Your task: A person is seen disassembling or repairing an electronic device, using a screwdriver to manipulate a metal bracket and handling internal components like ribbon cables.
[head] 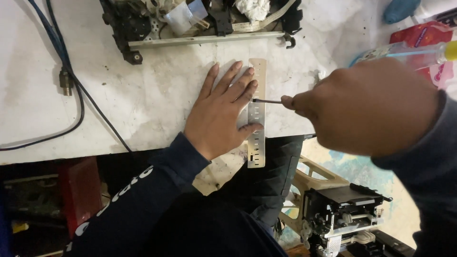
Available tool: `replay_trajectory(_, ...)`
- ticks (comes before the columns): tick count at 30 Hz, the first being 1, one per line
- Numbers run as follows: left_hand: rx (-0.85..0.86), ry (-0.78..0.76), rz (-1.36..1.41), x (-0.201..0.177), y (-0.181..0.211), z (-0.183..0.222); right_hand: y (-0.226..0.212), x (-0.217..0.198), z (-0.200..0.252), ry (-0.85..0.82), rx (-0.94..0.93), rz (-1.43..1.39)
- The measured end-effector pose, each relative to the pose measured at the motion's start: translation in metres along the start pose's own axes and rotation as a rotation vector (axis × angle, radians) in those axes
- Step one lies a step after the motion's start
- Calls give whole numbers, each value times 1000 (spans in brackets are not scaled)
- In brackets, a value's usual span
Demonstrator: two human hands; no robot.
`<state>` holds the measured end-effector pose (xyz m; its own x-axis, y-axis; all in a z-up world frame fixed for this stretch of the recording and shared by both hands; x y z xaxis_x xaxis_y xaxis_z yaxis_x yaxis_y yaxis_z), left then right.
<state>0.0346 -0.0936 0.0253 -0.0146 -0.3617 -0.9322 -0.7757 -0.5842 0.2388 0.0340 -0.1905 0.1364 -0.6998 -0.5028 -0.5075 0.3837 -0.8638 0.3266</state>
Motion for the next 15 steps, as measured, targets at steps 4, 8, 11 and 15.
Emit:
replay_trajectory(4, 18, -3, 3, -3, 1, 0, -15, 1, 2, 79, -84, 45)
replay_trajectory(8, 22, 32, 39, -8, 1, -1, -19, -10, 3, 120, -93, 144)
replay_trajectory(11, 16, 35, 47, -10, 0, 0, -13, -15, -3, 87, -76, 129)
replay_trajectory(15, 26, 26, -8, -7, -1, -2, 8, -3, -7, -11, 48, 60)
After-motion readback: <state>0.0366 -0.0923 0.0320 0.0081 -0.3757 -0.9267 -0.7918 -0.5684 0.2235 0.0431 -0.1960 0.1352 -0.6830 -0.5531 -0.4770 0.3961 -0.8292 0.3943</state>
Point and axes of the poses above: each hand's wrist, its own z-axis away from the middle knuckle, its own x-axis out of the palm, y = z × x, the point moved 9 cm from there along -z, towards the middle knuckle, and after that the axes turned 10 degrees about -z, right-handed, at the moved point
